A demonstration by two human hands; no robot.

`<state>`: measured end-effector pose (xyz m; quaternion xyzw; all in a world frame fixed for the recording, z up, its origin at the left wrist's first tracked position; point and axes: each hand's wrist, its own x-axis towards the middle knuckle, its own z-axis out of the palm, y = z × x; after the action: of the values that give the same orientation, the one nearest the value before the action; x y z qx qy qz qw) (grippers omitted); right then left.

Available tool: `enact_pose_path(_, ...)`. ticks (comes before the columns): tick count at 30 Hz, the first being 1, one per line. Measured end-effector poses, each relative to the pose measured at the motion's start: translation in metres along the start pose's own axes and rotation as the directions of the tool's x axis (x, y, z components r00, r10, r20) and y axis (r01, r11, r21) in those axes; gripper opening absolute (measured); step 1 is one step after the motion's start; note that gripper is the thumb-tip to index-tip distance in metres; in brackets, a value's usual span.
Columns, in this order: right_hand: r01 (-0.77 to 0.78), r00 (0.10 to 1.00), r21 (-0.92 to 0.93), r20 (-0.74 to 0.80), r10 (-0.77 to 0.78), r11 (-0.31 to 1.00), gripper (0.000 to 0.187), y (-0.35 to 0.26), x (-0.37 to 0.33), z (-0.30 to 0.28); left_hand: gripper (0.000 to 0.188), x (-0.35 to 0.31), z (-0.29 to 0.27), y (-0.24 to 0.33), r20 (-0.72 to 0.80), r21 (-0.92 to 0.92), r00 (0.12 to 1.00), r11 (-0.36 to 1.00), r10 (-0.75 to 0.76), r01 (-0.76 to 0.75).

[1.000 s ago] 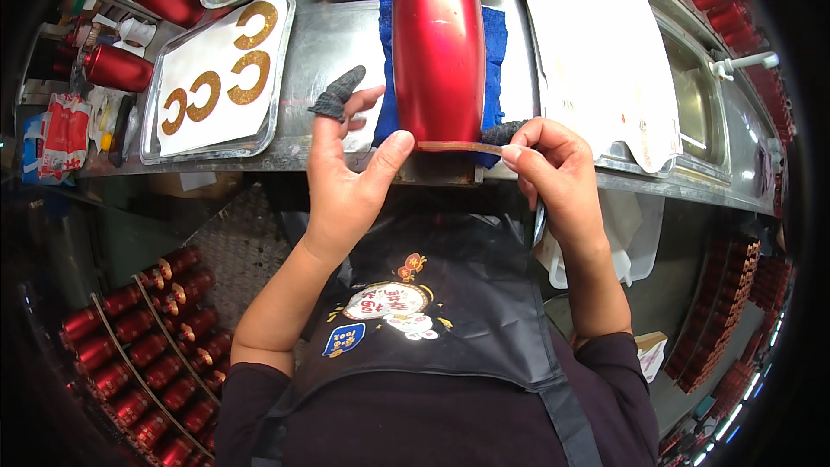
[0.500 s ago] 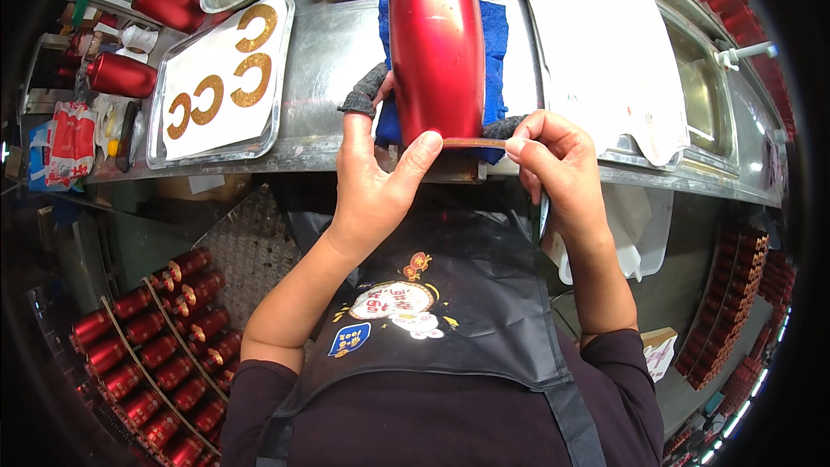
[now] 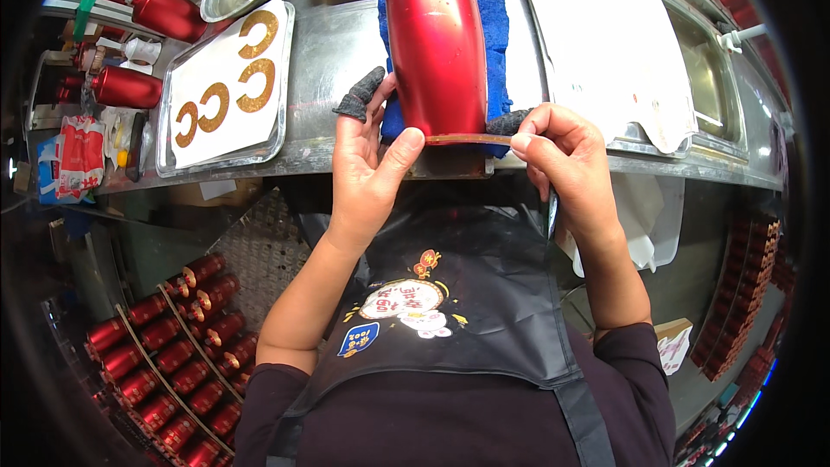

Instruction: The person applies gold decorative rings to the necks of red bottles, smooths them with a cloth, and affixes a label to the bottle body. The finished bottle is placed on a nearby rack.

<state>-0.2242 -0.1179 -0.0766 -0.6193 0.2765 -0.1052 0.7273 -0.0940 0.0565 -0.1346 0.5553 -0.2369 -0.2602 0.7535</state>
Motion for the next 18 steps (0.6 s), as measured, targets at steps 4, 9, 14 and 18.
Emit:
enact_pose_path(4,-0.001,1.000,-0.016,-0.002,0.001,1.000,0.012,-0.0012,0.0000,0.0002,0.067,0.0018,0.0075,0.0005,-0.019,0.087,0.999,0.996,0.033,-0.031)
enact_pose_path(9,0.010,1.000,-0.012,0.011,-0.010,1.000,0.011,-0.0036,-0.0010,0.0008,0.068,0.0023,0.0097,0.0038,-0.038,0.028,0.999,1.000,-0.005,0.006)
enact_pose_path(14,0.008,1.000,-0.022,0.009,-0.008,1.000,0.011,-0.0056,-0.0019,0.0015,0.071,0.0027,0.0093,0.0027,-0.034,0.064,0.999,0.998,-0.001,0.003)
enact_pose_path(18,-0.005,1.000,-0.031,-0.002,0.005,1.000,0.011,-0.0048,-0.0016,0.0010,0.072,0.0017,0.0095,0.0005,-0.031,0.077,0.999,0.997,0.019,-0.017)
